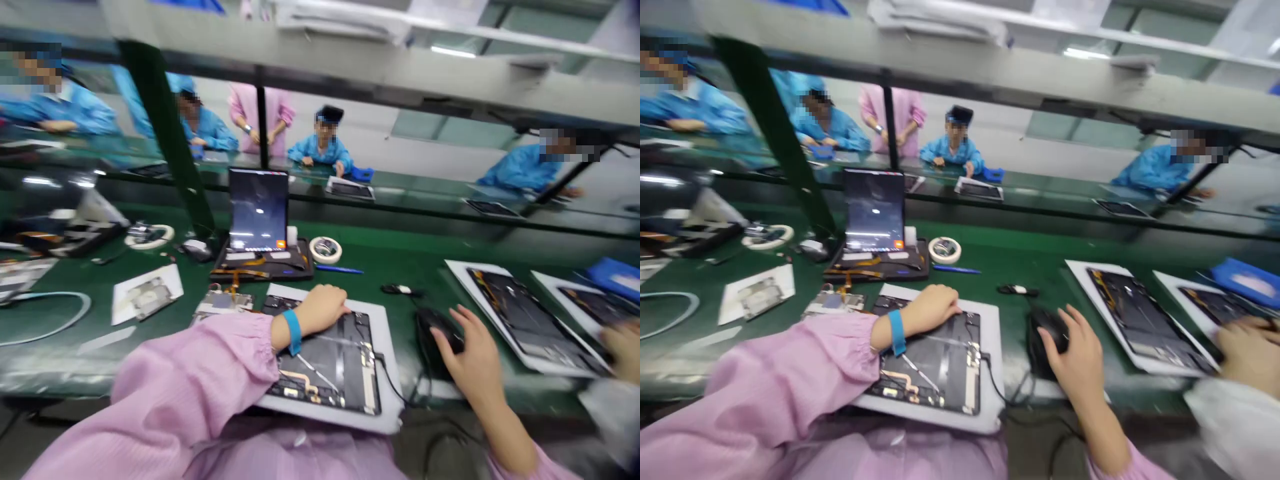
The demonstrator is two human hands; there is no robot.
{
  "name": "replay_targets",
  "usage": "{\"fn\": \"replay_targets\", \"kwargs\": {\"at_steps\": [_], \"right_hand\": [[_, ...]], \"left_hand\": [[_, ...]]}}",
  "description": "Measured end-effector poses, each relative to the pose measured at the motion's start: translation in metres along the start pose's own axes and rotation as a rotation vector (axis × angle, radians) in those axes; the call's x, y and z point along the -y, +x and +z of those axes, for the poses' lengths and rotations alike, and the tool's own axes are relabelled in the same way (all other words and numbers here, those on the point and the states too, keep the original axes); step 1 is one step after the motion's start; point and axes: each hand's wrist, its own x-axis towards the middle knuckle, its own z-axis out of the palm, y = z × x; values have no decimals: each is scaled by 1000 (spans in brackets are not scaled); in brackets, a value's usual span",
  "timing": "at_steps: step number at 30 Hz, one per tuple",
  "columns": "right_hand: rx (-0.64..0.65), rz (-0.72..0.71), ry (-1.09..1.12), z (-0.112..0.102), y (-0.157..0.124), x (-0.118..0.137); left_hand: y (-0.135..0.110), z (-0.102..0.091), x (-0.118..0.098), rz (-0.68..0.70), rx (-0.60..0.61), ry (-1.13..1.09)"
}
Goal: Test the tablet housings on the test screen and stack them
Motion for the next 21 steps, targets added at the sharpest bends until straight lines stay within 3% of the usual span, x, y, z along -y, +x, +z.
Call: {"fn": "replay_targets", "kwargs": {"at_steps": [2,3,7,10,13,15,17,18,21], "right_hand": [[3,8,108,-16,0,27],[82,20,207,-22,1,41],[639,320,557,-28,7,85],[971,521,827,-13,12,98],[1166,628,1028,5,15,99],[1252,634,1033,8,18,94],[1224,636,981,0,23,85],[1132,661,971,-9,26,79],[584,773,1055,-46,33,63]], "left_hand": [[-1,-1,-1,-8,9,7],[-1,-1,0,4,2,4],[-1,-3,7,27,-15,-96],[-3,-3,9,-38,77,-230],[-5,-2,8,-73,150,-237],[-5,-2,8,-77,160,-212],[-5,-3,8,-82,169,-203],[-5,-3,8,-86,175,-202],[-5,-5,8,-90,185,-200]]}}
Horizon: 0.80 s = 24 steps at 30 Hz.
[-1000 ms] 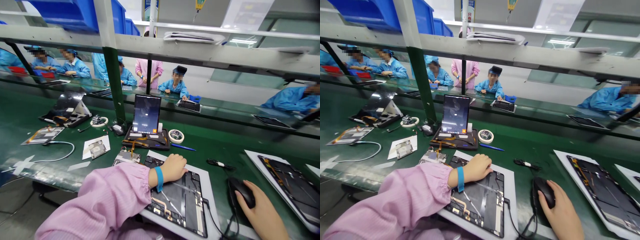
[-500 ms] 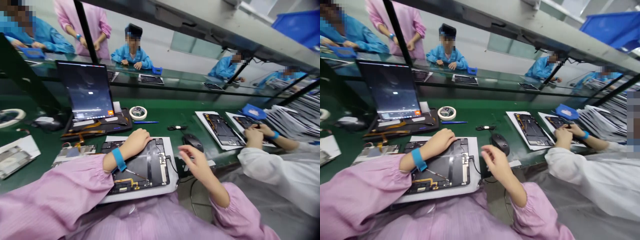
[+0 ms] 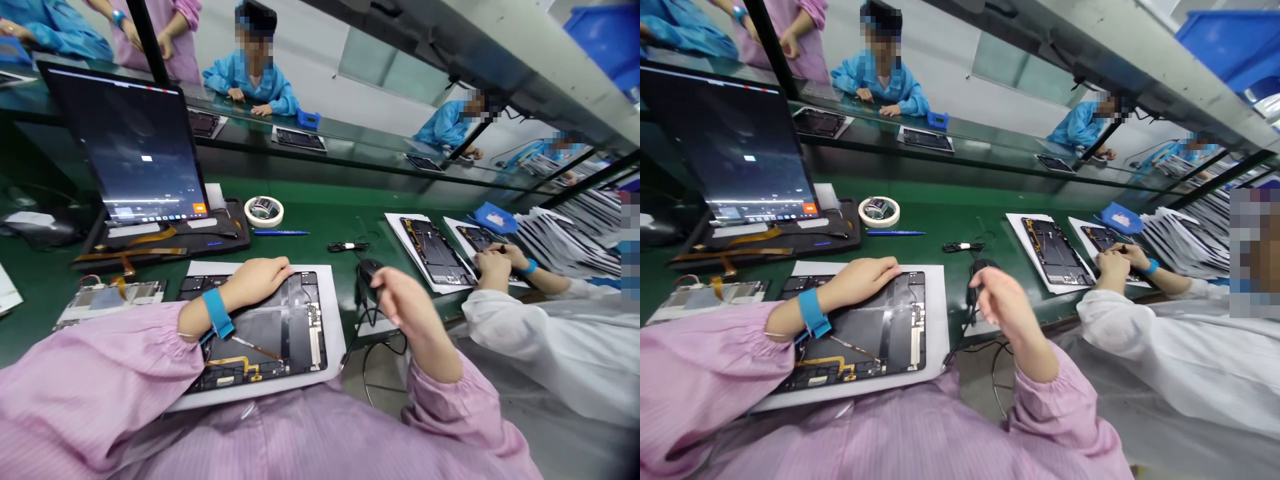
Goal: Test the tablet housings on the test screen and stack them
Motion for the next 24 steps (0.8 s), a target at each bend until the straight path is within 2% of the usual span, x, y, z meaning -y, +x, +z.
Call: {"fn": "replay_targets", "kwargs": {"at_steps": [2,3,5,7,9,12,16,20,22,24], "right_hand": [[-210,-184,130,-12,-17,12],[-228,-251,146,-13,-24,15],[-96,-288,82,-5,-33,15],[105,-231,-74,12,-34,6],[184,-172,-243,32,-28,-8],[141,-128,-338,50,-15,-30],[168,-37,-196,54,-6,-46],[184,44,-69,54,-1,-46],[201,36,-113,55,-1,-43],[194,-31,-300,57,-4,-40]], "left_hand": [[0,-1,0,-3,1,8],[0,-1,0,-6,3,11],[0,-1,0,-10,9,16],[0,0,0,-10,13,18],[0,0,0,-6,9,21],[0,0,0,-6,3,23],[0,0,-1,-10,5,10],[0,0,0,0,4,8],[0,0,0,1,1,6],[0,0,0,-2,0,-3]]}}
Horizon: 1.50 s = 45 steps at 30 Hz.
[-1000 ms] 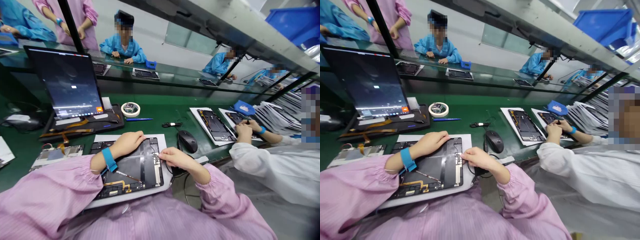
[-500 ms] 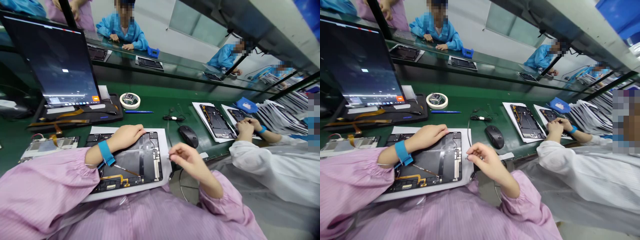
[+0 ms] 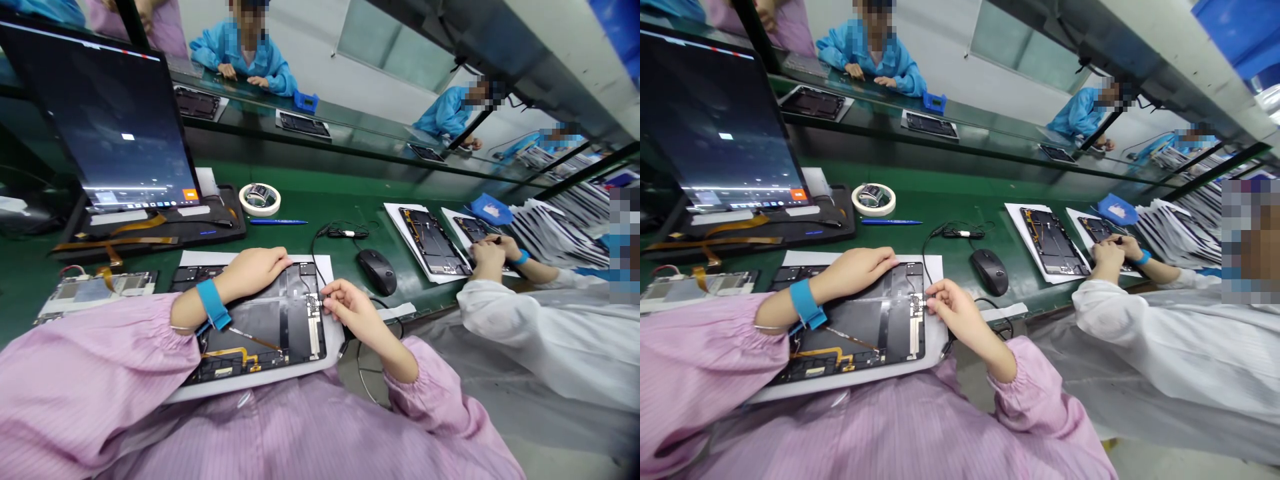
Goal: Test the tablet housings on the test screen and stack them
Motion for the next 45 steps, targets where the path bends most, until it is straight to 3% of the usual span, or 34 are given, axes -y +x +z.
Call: {"fn": "replay_targets", "kwargs": {"at_steps": [5,9,11,12,15,17,20,25,29,39,45], "right_hand": [[-119,-201,-655,17,-14,9],[-142,-239,-704,26,-18,9],[-132,-259,-661,14,-17,5],[-189,-281,-657,3,-15,2],[-594,-321,-740,-40,-4,-14],[-728,-313,-803,-66,4,-29],[-630,-314,-815,-82,13,-49],[-712,-310,-847,-81,21,-67],[-684,-342,-869,-88,32,-77],[-672,-301,-958,-88,29,-76],[-677,-396,-946,-86,34,-70]], "left_hand": [[0,-1,-1,-1,-2,-15],[0,-1,-1,-5,-4,-2],[0,-1,0,-5,-7,-11],[0,-1,0,-4,-10,-16],[0,0,1,8,-10,-27],[1,1,2,18,-11,-28],[1,2,2,16,-29,-15],[1,3,0,22,-68,20],[7,5,3,38,-89,48],[6,4,1,34,-107,49],[6,2,1,20,-96,39]]}}
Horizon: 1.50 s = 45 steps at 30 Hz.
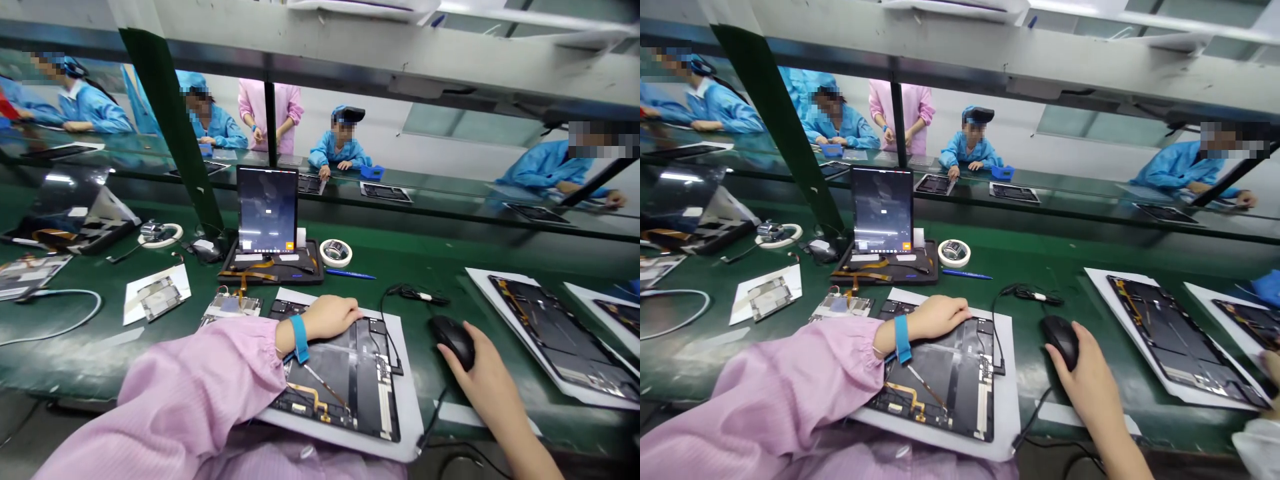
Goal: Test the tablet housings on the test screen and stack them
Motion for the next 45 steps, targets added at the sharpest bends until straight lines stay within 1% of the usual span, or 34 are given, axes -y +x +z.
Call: {"fn": "replay_targets", "kwargs": {"at_steps": [2,3,4,5,6,8,10,13,17,19,21,22,23,24,26,28,30,32,33,34,35,36,37,38,39,41,43,45], "right_hand": [[-43,-85,41,-12,-2,19],[-29,-153,73,-21,-4,32],[25,-239,122,-29,-6,47],[133,-343,161,-36,-8,63],[251,-415,181,-42,-8,78],[377,-440,185,-47,-7,102],[420,-439,168,-45,-3,114],[459,-490,159,-41,7,115],[556,-533,191,-41,15,104],[592,-489,190,-45,16,96],[641,-412,158,-53,19,89],[666,-378,134,-58,22,87],[681,-354,112,-62,28,87],[681,-349,103,-67,37,90],[627,-374,114,-70,60,102],[561,-382,47,-62,88,123],[546,-357,-105,-42,115,147],[551,-314,-242,-13,133,167],[551,-303,-272,2,139,174],[549,-303,-282,15,142,179],[548,-307,-291,26,144,181],[546,-316,-296,35,145,183],[544,-328,-297,40,145,183],[538,-339,-296,41,144,182],[526,-345,-296,38,144,181],[482,-345,-294,24,141,180],[424,-334,-290,-1,136,179],[319,-309,-175,-28,125,175]], "left_hand": [[-1,0,0,4,8,-16],[-2,0,-1,7,11,-27],[-3,1,-1,5,11,-38],[-4,1,-1,3,9,-50],[-4,2,-1,1,8,-62],[-4,3,0,-2,9,-80],[-4,5,0,0,16,-88],[-4,5,0,8,23,-93],[-5,5,1,9,29,-111],[-5,6,2,10,21,-130],[-5,8,2,15,7,-172],[-5,7,0,27,-19,-212],[-5,5,-2,48,-69,-264],[-5,0,-4,75,-146,-330],[-7,-18,-6,107,-361,-485],[-11,-47,-1,67,-599,-640],[-20,-81,19,-40,-814,-763],[-34,-110,54,-168,-988,-799],[-43,-121,76,-236,-1034,-771],[-52,-129,100,-318,-1055,-708],[-61,-134,124,-429,-1057,-614],[-70,-136,146,-550,-998,-490],[-76,-135,165,-661,-885,-344],[-81,-133,181,-703,-781,-232],[-84,-130,193,-723,-712,-172],[-85,-122,206,-701,-626,-104],[-84,-114,210,-657,-578,-32],[-83,-110,209,-625,-526,67]]}}
